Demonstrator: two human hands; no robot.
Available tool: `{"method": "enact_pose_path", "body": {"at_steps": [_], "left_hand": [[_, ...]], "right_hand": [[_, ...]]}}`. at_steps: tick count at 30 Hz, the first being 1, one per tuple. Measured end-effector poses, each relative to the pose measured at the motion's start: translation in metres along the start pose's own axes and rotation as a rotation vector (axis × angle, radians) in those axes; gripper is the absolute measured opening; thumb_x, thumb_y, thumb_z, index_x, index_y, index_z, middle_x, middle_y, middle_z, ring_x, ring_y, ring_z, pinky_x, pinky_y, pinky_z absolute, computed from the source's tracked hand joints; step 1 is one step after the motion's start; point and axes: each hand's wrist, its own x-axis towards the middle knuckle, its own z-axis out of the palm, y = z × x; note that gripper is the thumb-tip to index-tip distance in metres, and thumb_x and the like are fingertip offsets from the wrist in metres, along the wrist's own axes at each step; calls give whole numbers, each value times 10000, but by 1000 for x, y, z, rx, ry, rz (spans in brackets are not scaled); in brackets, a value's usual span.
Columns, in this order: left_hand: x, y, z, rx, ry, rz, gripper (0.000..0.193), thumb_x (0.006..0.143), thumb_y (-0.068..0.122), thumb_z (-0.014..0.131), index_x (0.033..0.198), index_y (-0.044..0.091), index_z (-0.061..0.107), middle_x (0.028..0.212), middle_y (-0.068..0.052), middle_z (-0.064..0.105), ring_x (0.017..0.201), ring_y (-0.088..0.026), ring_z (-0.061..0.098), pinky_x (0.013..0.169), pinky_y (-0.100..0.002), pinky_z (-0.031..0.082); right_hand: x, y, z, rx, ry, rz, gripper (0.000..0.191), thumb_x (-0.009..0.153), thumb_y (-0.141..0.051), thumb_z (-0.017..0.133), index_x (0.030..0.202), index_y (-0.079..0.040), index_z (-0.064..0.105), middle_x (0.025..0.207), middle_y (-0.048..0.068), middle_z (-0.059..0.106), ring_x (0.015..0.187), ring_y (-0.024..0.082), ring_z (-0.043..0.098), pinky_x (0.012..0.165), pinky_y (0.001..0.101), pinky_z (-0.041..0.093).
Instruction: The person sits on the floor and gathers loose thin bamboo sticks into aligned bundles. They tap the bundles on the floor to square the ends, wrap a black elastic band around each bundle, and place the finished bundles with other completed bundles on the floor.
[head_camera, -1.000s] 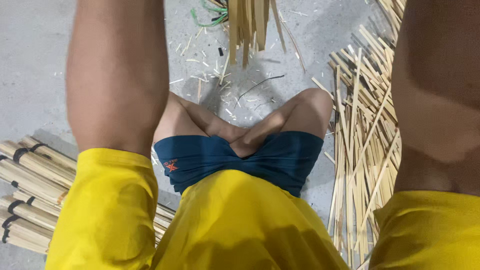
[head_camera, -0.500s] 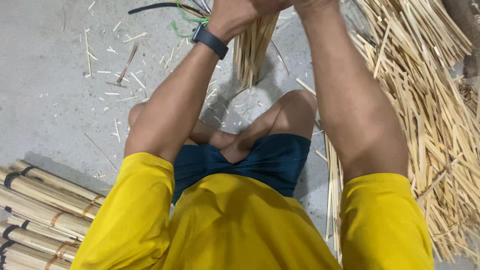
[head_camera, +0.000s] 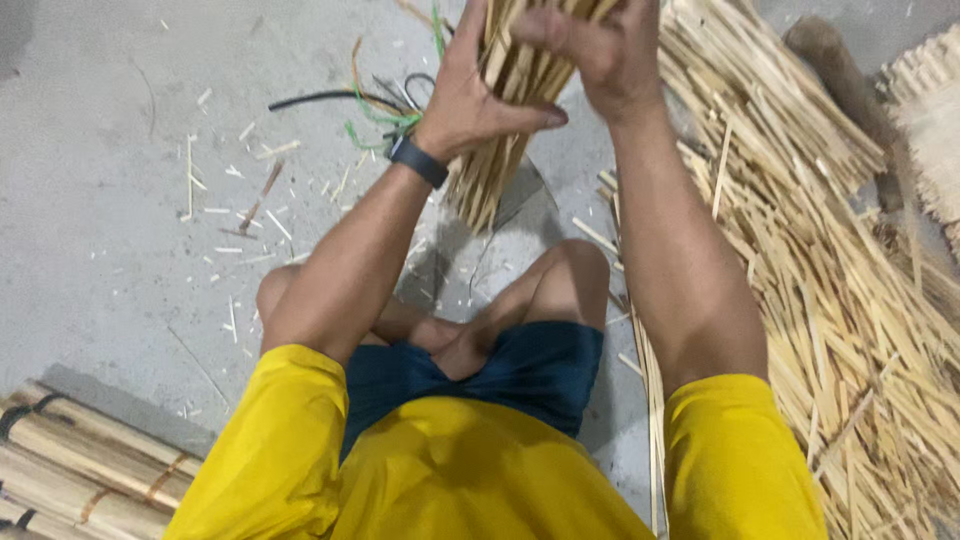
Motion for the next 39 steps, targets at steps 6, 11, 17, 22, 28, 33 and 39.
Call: {"method": "enact_pose_path", "body": {"at_steps": [6, 11, 17, 22, 28, 33, 39], "left_hand": [[-5, -11, 7, 9, 7, -171, 1220, 600, 429, 1058, 1537, 47, 377, 1422, -159, 580, 1336, -321, 588, 1179, -425, 476], [-21, -25, 14, 51, 2, -187, 1199, 543, 329, 1046, 1507, 30, 400, 1413, -196, 546, 1311, -348, 554, 1138, -443, 447], [-29, -41, 35, 6, 78, -451, 815, 672, 311, 956, 1343, 62, 566, 1233, -127, 725, 1132, -248, 730, 1014, -366, 586], [-39, -51, 41, 28, 168, -366, 727, 703, 237, 905, 1316, 51, 561, 1152, -132, 728, 1035, -245, 740, 922, -356, 598], [-57, -63, 51, 19, 246, -324, 634, 746, 200, 879, 1275, 32, 573, 1112, -128, 727, 1011, -273, 728, 870, -383, 591], [-63, -60, 44, -82, 161, -623, 390, 725, 108, 818, 1081, 70, 664, 906, -103, 772, 823, -221, 756, 778, -359, 639], [-55, -27, -32, 221, -254, -522, 494, 705, 113, 814, 1179, 99, 672, 977, -82, 750, 846, -187, 723, 754, -318, 621]], "right_hand": [[10, -18, 11, 78, 2, -3, 444, 833, -219, 942, 1193, -73, 727, 1109, 46, 774, 1062, 179, 764, 987, 376, 655], [22, -13, 27, -81, 26, -76, 510, 745, -264, 950, 1165, -84, 725, 1076, 51, 767, 1038, 182, 760, 959, 375, 632], [25, -22, 44, -112, 154, 4, 328, 829, -219, 901, 1079, -80, 740, 983, 57, 777, 897, 164, 773, 847, 335, 662], [14, -19, 48, -11, 159, 3, 351, 845, -212, 904, 1090, -28, 733, 995, 64, 770, 924, 178, 764, 904, 366, 656], [0, -11, 69, 71, 182, 272, 532, 779, -235, 881, 1233, -32, 692, 1163, 81, 766, 1110, 194, 746, 1046, 366, 598], [17, -27, 45, 514, 1, 368, 697, 866, -472, 847, 1308, 13, 611, 1228, 161, 706, 1171, 264, 701, 1038, 407, 595], [51, -48, 9, 754, -52, -65, 700, 884, -607, 654, 1308, -54, 591, 1193, 93, 649, 1161, 219, 633, 993, 404, 547]]}}
